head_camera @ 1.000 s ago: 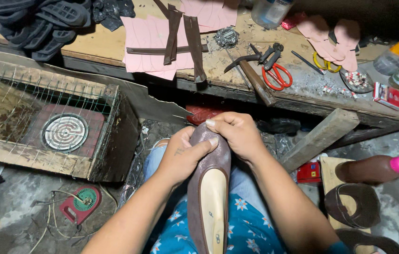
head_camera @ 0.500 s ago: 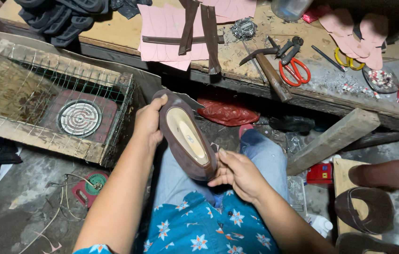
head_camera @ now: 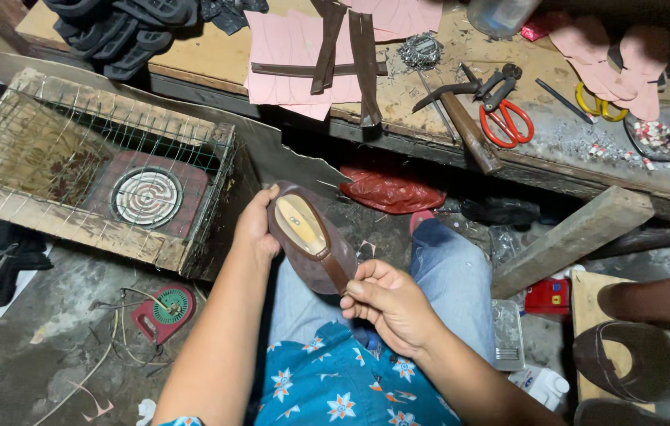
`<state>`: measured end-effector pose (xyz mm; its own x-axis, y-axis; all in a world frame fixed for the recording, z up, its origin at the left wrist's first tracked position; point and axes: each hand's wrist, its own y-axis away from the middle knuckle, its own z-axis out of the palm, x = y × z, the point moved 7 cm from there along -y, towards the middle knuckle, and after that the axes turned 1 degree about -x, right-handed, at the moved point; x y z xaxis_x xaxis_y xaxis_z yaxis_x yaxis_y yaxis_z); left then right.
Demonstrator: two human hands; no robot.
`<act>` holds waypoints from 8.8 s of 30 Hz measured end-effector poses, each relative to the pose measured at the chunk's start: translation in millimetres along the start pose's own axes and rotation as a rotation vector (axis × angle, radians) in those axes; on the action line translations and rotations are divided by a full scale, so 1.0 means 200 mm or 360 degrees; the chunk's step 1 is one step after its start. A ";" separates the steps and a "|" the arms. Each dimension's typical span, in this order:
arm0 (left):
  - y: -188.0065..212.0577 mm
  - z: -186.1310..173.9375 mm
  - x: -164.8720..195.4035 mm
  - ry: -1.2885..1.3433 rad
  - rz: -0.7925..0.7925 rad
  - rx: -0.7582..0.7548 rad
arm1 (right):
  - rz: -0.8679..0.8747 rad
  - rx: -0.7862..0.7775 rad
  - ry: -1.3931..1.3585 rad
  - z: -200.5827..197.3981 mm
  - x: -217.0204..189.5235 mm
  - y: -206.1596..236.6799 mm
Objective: The person assembles a sandal by attaching a pink sole to a brown upper using a hammer and nails. They repeatedly hammer nails into the sole, adjust the upper, and inspect the fit. The workspace contains tools and materials for shoe assembly.
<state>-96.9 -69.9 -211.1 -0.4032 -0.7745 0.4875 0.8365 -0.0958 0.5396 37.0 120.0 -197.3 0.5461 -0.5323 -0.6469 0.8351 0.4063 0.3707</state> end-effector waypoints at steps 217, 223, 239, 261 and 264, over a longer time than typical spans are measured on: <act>0.11 0.46 0.24 -0.1048 0.0806 -0.0568 | -0.0764 0.1821 0.2536 -0.71 -1.78 -0.69; 0.06 0.45 0.25 -0.1106 0.0805 -0.0485 | -0.0354 0.1328 0.1094 -0.96 -1.75 -0.87; 0.36 0.55 0.18 -0.1359 0.1226 -0.0481 | -0.0527 -0.0690 -0.0182 -0.17 -1.21 -0.32; 0.98 0.71 -0.21 -0.2128 0.2023 -0.0888 | 0.0394 -0.0142 0.2110 0.20 -0.72 0.60; 1.00 0.71 -0.27 -0.2198 0.2040 -0.0970 | 0.0436 -0.0161 0.2199 0.20 -0.70 0.64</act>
<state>39.5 40.9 -31.8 0.7207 0.3462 0.6005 0.6932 -0.3707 -0.6182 69.3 217.3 -32.3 0.1350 0.6938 -0.7074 0.6738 0.4591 0.5789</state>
